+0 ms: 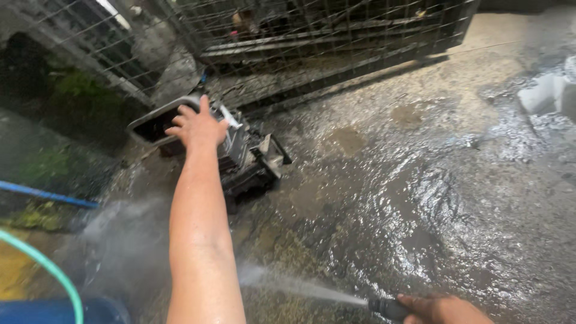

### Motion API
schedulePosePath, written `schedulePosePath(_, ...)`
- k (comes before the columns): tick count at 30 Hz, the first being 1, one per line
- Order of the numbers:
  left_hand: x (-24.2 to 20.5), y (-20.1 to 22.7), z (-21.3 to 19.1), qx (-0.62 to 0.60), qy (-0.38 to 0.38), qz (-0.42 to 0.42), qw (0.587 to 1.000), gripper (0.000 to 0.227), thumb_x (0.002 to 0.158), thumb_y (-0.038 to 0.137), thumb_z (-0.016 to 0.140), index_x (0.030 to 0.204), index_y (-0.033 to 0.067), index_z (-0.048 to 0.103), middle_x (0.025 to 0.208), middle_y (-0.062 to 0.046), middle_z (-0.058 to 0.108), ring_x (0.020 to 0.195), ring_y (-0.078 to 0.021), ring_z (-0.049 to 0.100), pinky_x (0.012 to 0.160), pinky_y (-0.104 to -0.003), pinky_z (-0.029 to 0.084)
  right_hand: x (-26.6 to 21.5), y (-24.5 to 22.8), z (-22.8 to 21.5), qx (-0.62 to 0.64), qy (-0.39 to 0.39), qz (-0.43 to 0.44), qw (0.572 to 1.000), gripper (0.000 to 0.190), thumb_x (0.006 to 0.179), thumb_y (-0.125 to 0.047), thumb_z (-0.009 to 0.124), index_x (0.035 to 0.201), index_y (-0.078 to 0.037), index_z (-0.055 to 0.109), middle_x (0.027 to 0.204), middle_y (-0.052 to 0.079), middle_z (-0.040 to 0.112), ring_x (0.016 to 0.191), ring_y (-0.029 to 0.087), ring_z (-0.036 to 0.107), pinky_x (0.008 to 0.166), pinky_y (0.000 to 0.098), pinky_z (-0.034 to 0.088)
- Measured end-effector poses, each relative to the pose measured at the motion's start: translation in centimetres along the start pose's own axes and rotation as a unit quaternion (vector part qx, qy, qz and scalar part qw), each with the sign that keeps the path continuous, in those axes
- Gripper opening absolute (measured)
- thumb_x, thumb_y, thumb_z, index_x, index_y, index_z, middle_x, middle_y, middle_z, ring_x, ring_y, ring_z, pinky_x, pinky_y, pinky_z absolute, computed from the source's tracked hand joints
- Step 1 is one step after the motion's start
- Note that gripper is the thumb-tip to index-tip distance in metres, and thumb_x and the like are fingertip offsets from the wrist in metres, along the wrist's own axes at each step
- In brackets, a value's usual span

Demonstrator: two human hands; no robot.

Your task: The person uses a high-pressure water spray to clean a white plastic fan-like component and a black plastic housing. They hold each part with one hand while directing the spray with the other, rinsing both exterior and interior surfaces.

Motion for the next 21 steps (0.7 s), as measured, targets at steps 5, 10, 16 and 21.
schedulePosePath(5, -0.4, -1.3, 0.7, 0.005, 0.178, 0.037, 0.983, 0.047, 0.1, 0.037, 0.063, 0.137, 0.011, 0.051, 0.126, -0.026, 0.058, 0.12, -0.0476, 0.055, 0.096, -0.071, 0.038, 1.0, 1.5, 0.9, -0.023, -0.026, 0.03, 0.999, 0.051, 0.088, -0.058, 0.063, 0.137, -0.044, 0.067, 0.141, -0.001, 0.065, 0.133, 0.02, 0.061, 0.119, 0.0341, 0.043)
schedulePosePath(10, -7.5, -7.3, 0.4, -0.218, 0.3, 0.087, 0.925, 0.02, 0.103, 0.018, 0.067, 0.115, 0.0066, 0.057, 0.106, -0.021, 0.064, 0.093, -0.0452, 0.064, 0.08, -0.055, 0.051, -0.8, -1.0, 0.6, 0.036, -0.082, 0.01, 0.996, 0.055, 0.088, -0.054, 0.067, 0.14, -0.038, 0.063, 0.122, 0.0, 0.079, 0.119, 0.011, 0.074, 0.109, 0.0299, 0.055)
schedulePosePath(16, -14.0, -14.5, -1.9, -0.198, 0.263, 0.114, 0.937, 0.029, 0.096, 0.015, 0.073, 0.114, 0.0059, 0.053, 0.1, -0.023, 0.068, 0.09, -0.0484, 0.066, 0.077, -0.056, 0.051, -2.4, 0.8, 1.1, -0.014, -0.134, 0.082, 0.987, 0.059, 0.091, -0.056, 0.057, 0.148, -0.042, 0.051, 0.115, 0.003, 0.083, 0.111, 0.012, 0.077, 0.106, 0.0318, 0.058)
schedulePosePath(21, -21.1, -22.5, -3.1, -0.171, 0.134, -0.03, 0.976, 0.05, 0.093, 0.018, 0.075, 0.136, 0.0098, 0.05, 0.104, -0.029, 0.07, 0.095, -0.051, 0.066, 0.082, -0.056, 0.05, -0.4, 3.6, 0.3, -0.051, -0.036, 0.063, 0.996, 0.063, 0.09, -0.064, 0.058, 0.148, -0.043, 0.051, 0.133, 0.0, 0.074, 0.131, 0.018, 0.068, 0.114, 0.0352, 0.054)
Point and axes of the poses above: each hand's wrist, its own x-axis towards the middle knuckle, its own z-axis out of the palm, y = z × x, the point moved 10 cm from there along x, towards the middle knuckle
